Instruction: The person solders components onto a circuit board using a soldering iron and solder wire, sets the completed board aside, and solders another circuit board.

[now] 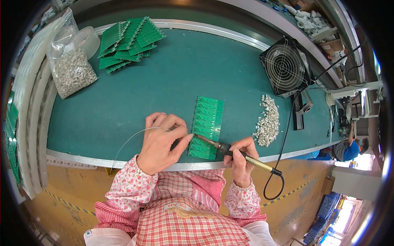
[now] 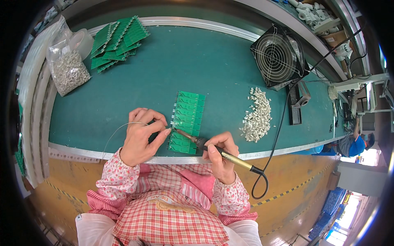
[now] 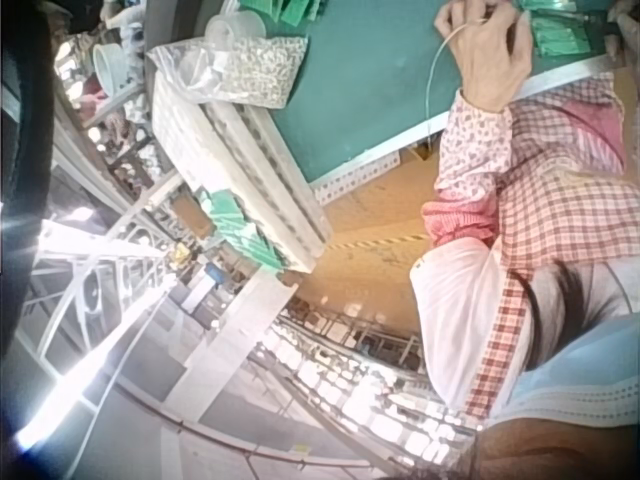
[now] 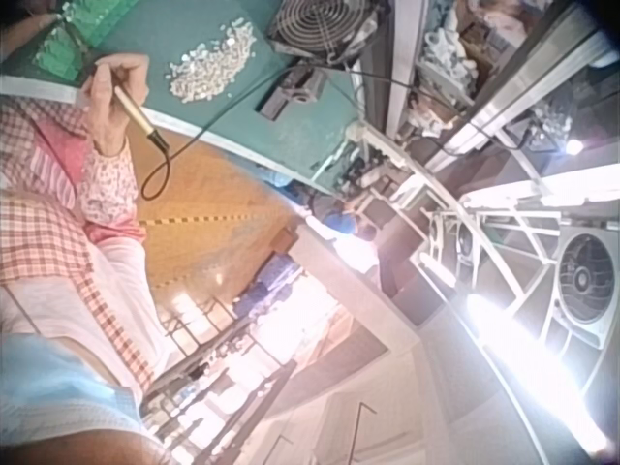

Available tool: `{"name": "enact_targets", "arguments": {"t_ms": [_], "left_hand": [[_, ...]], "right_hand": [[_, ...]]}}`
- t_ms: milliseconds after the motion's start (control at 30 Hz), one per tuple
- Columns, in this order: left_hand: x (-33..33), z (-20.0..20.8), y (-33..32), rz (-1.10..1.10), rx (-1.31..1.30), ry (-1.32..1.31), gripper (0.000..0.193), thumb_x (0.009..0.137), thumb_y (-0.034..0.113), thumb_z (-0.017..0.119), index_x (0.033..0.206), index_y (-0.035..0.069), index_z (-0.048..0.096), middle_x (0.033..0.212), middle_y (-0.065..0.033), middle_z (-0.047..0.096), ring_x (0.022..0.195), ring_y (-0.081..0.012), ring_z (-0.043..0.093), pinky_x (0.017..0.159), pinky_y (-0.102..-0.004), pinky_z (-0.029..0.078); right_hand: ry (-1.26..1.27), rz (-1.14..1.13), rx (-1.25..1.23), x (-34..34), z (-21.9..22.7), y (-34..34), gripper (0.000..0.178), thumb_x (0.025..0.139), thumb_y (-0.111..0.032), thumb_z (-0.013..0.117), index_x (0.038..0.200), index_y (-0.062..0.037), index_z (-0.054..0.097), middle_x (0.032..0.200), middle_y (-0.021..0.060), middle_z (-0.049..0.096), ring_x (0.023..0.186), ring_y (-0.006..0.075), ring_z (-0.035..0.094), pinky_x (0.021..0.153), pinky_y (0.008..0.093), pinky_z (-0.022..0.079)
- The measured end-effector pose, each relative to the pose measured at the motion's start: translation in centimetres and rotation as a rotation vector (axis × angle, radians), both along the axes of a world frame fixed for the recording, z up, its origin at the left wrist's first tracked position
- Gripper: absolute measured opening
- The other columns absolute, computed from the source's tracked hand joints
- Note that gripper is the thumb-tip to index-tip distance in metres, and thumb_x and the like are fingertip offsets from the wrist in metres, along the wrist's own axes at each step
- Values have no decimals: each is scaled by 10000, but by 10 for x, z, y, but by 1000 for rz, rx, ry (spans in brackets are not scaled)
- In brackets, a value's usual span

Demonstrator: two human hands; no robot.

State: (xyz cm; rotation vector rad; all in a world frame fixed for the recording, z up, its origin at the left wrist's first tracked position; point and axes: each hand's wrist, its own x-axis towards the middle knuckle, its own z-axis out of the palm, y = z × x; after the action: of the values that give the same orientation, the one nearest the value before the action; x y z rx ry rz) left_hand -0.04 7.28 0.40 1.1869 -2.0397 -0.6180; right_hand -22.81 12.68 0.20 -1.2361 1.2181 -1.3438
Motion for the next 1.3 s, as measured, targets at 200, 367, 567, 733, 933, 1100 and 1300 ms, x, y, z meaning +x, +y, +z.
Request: {"name": "enact_targets", "arguments": {"t_ms": [200,367,567,733,933,1100,1300], "left_hand": [[-1,1,0,-6,0,-13,93,809,117,702,767,55,647,906,-35,620,852,-235,569,951,-428,359],[0,-1,1,12,11,-26,90,818,107,688,762,54,640,904,-41,625,858,-240,573,947,-428,363],[6,9,15,3,88,19,242,742,149,772,764,69,545,945,-61,623,929,-279,575,941,-438,377],[3,2,28,-7,-45,-83,350,690,179,805,856,99,507,1035,-61,575,991,-286,549,903,-448,378],[5,1,28,0,-50,-82,328,692,159,805,827,95,512,1034,-61,600,1000,-287,556,916,-437,375],[3,0,25,20,-35,-18,289,714,138,789,800,82,519,1000,-64,635,971,-285,572,905,-416,380],[-2,-1,10,65,-26,-61,130,819,120,674,832,52,564,958,-52,629,860,-262,556,813,-393,372]], "right_hand": [[5,4,5,0,1,1,229,941,-222,614,914,-13,524,638,43,596,540,76,550,494,213,429],[1,14,17,1,1,0,225,938,-217,614,915,-11,524,642,43,597,543,76,553,499,214,431],[16,-1,15,1,1,1,207,933,-194,604,916,-4,520,655,47,598,547,77,553,499,215,434],[-72,-61,-22,-3,-3,4,157,928,-143,593,921,0,529,674,49,604,551,80,559,502,218,444],[10,0,17,1,2,2,158,934,-148,599,932,-4,534,661,43,604,548,76,564,512,216,462],[-11,-48,-37,0,-2,3,151,940,-139,601,950,-3,536,671,48,612,557,74,571,520,213,471],[3,5,2,2,-2,-1,164,941,-146,607,970,0,539,695,52,619,579,78,585,528,209,477]]}}
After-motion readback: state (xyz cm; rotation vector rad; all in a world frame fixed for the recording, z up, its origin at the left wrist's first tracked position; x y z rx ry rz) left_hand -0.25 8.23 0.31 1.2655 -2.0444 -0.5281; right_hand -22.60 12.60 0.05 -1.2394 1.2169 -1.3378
